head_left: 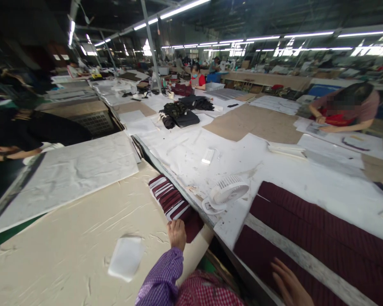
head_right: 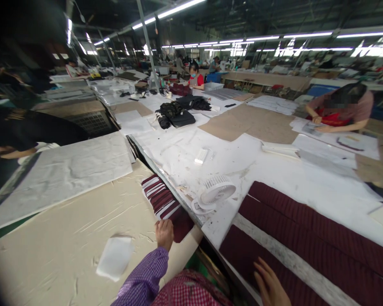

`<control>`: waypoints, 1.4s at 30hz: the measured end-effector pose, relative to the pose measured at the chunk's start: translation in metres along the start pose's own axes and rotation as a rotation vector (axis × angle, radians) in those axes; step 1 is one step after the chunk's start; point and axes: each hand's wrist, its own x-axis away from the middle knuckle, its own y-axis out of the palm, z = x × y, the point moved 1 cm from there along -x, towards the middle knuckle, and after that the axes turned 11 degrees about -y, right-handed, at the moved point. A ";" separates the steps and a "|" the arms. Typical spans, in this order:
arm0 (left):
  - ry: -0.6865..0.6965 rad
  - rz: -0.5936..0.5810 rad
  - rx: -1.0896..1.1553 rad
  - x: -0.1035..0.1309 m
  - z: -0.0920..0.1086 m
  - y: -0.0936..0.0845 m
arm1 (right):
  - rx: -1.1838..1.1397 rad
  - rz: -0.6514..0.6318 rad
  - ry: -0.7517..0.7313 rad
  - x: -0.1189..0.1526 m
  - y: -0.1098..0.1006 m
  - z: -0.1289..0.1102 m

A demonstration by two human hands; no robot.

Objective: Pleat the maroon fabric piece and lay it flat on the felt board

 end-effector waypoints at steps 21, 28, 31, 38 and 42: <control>0.017 0.008 0.186 0.018 0.005 0.006 | -0.032 -0.502 -0.460 -0.154 0.147 -0.183; -0.035 -0.049 0.237 0.018 0.006 0.009 | -0.004 -0.510 -0.427 -0.152 0.146 -0.183; -0.028 -0.072 0.267 0.018 0.006 0.007 | 0.005 -0.546 -0.358 -0.156 0.148 -0.183; 0.060 -0.152 0.348 0.015 0.007 -0.005 | 0.012 -0.669 -0.238 -0.171 0.155 -0.179; 0.138 -0.213 0.424 0.008 0.005 -0.021 | -0.011 -0.726 -0.217 -0.171 0.148 -0.182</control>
